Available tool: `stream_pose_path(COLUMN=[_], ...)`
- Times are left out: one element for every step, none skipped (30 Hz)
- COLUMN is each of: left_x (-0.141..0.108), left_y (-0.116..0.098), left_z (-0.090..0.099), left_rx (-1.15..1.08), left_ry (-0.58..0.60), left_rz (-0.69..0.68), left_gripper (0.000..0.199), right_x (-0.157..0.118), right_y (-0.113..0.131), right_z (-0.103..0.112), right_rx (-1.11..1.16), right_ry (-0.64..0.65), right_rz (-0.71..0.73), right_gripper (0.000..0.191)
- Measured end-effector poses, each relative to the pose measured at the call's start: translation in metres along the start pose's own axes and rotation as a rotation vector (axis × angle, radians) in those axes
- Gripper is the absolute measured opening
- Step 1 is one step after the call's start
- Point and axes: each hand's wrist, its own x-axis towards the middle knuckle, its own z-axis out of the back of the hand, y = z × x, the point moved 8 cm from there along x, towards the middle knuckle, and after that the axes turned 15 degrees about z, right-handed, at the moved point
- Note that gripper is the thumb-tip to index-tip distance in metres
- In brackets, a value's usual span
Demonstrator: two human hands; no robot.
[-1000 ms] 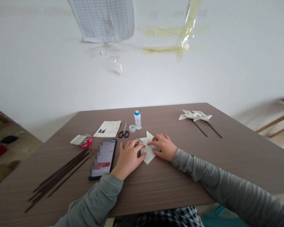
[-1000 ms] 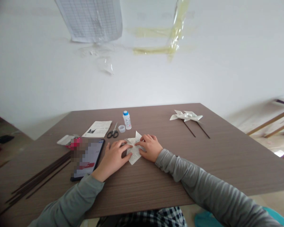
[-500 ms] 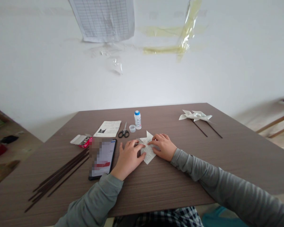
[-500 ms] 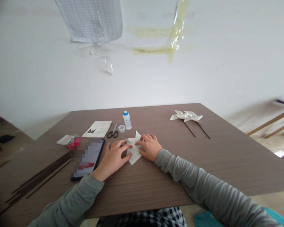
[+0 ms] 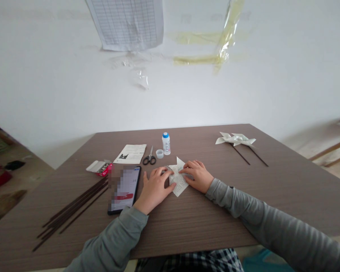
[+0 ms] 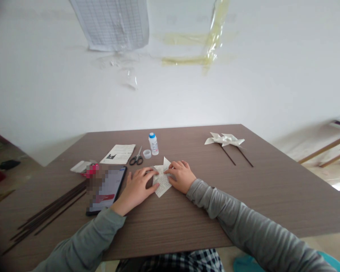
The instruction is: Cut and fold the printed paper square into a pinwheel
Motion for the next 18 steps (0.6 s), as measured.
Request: stream_pose_path(left_x=[0.000, 0.001, 0.001, 0.001, 0.001, 0.001, 0.001, 0.000, 0.000, 0.000, -0.001, -0.001, -0.002, -0.002, -0.003, -0.003, -0.004, -0.004], left_y=[0.000, 0.001, 0.001, 0.001, 0.001, 0.000, 0.000, -0.001, -0.001, -0.002, -0.002, -0.002, -0.002, -0.002, -0.002, -0.002, -0.001, 0.000], left_z=[0.000, 0.000, 0.001, 0.001, 0.001, 0.001, 0.002, 0.002, 0.003, 0.004, 0.005, 0.006, 0.007, 0.007, 0.007, 0.007, 0.007, 0.007], left_rx=[-0.005, -0.010, -0.014, -0.018, -0.022, -0.024, -0.024, -0.023, -0.020, -0.017, -0.012, -0.008, -0.004, 0.000, 0.004, 0.006, 0.007, 0.006], left_ry=[-0.006, -0.009, -0.010, -0.008, -0.004, 0.001, 0.004, 0.006, 0.004, 0.000, -0.004, -0.008, -0.009, -0.004, 0.007, 0.021, 0.035, 0.044], left_rz=[-0.002, -0.003, -0.002, -0.001, 0.002, 0.006, 0.008, 0.009, 0.008, 0.007, 0.005, 0.001, -0.004, -0.009, -0.016, -0.023, -0.029, -0.033], left_gripper=[0.041, 0.041, 0.041, 0.041, 0.041, 0.041, 0.041, 0.040, 0.040, 0.039, 0.039, 0.039, 0.040, 0.041, 0.042, 0.043, 0.044, 0.045], right_x=[0.000, -0.001, -0.001, -0.001, -0.001, -0.002, -0.002, -0.001, -0.001, -0.001, -0.001, 0.000, 0.000, 0.001, 0.003, 0.004, 0.007, 0.010], right_y=[0.000, 0.000, 0.000, -0.001, -0.001, -0.002, -0.003, -0.004, -0.005, -0.006, -0.009, -0.011, -0.014, -0.017, -0.020, -0.023, -0.026, -0.029], right_z=[0.000, 0.001, 0.001, 0.002, 0.002, 0.002, 0.002, 0.002, 0.002, 0.002, 0.003, 0.004, 0.005, 0.006, 0.009, 0.011, 0.014, 0.017], right_rx=[-0.004, -0.008, -0.014, -0.019, -0.023, -0.024, -0.024, -0.021, -0.015, -0.007, 0.003, 0.012, 0.020, 0.024, 0.022, 0.016, 0.007, -0.003], right_ry=[-0.006, -0.013, -0.020, -0.028, -0.036, -0.043, -0.051, -0.060, -0.071, -0.084, -0.099, -0.116, -0.131, -0.145, -0.157, -0.164, -0.171, -0.179], right_rz=[0.006, 0.013, 0.020, 0.028, 0.034, 0.039, 0.043, 0.046, 0.049, 0.051, 0.053, 0.053, 0.054, 0.056, 0.060, 0.067, 0.074, 0.080], right_gripper=[0.035, 0.034, 0.034, 0.033, 0.032, 0.030, 0.029, 0.027, 0.026, 0.025, 0.025, 0.026, 0.027, 0.029, 0.030, 0.032, 0.035, 0.036])
